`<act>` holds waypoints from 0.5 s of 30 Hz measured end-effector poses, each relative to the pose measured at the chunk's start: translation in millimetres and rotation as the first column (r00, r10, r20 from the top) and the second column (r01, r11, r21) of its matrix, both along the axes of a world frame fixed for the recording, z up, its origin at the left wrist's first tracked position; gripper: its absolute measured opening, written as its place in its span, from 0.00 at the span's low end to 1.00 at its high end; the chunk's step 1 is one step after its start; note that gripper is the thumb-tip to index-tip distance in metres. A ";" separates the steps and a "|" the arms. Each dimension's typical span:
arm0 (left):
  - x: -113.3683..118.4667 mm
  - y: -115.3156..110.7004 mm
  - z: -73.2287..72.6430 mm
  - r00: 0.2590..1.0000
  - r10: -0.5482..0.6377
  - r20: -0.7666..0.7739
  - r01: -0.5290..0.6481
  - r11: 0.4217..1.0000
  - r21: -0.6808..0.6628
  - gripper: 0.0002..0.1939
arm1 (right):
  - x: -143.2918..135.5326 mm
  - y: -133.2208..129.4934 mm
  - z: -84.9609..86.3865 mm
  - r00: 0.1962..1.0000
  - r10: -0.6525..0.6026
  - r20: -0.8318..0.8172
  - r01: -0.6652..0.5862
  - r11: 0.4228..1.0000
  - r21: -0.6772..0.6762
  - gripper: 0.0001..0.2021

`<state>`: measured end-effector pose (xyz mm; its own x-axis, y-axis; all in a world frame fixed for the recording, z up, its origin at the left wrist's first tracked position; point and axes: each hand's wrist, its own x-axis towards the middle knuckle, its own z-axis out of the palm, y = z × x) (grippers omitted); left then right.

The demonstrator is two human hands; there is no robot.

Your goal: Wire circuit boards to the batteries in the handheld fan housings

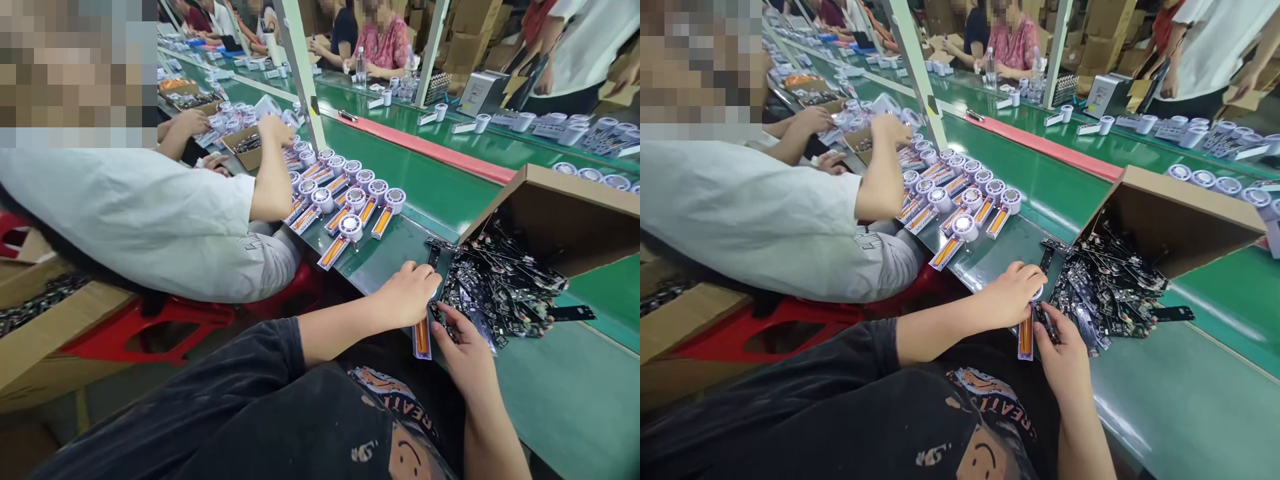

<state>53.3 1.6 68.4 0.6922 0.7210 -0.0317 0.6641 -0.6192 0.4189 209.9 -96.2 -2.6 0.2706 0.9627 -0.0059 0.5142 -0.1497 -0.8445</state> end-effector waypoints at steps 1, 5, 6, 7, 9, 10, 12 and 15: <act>0.7 1.3 -0.3 1.000 0.002 -0.011 -0.002 1.000 -0.008 0.23 | 0.4 -0.1 0.1 1.000 0.013 0.026 -0.014 0.999 0.029 0.24; -0.5 -1.3 -8.5 0.997 0.083 -0.004 -0.083 0.997 0.002 0.23 | 0.0 0.6 3.6 0.967 0.018 0.252 -0.083 0.965 0.248 0.20; -2.3 -3.1 -10.7 0.993 0.116 0.009 -0.116 0.993 0.018 0.24 | -0.5 0.7 4.9 0.951 0.010 0.309 -0.106 0.950 0.295 0.19; -4.9 -4.7 -12.4 0.990 0.140 0.020 -0.140 0.990 0.030 0.25 | -1.0 0.7 6.2 0.935 0.004 0.356 -0.127 0.937 0.324 0.19; -12.8 -6.2 -13.5 0.991 0.131 0.025 -0.132 0.991 0.029 0.30 | -2.1 0.0 8.8 0.908 0.006 0.419 -0.165 0.924 0.344 0.17; -17.7 -5.7 -12.8 0.995 0.095 0.018 -0.096 0.995 0.023 0.34 | -2.6 -0.8 10.1 0.898 0.015 0.440 -0.181 0.924 0.338 0.17; -27.4 -2.9 -10.1 1.000 -0.008 -0.010 0.008 1.000 -0.001 0.40 | -3.4 -3.1 12.6 0.881 0.044 0.471 -0.213 0.927 0.310 0.17; -35.7 1.9 -6.1 0.996 -0.075 -0.046 0.072 0.996 -0.053 0.38 | -4.1 -6.9 15.7 0.858 0.078 0.508 -0.243 0.933 0.267 0.17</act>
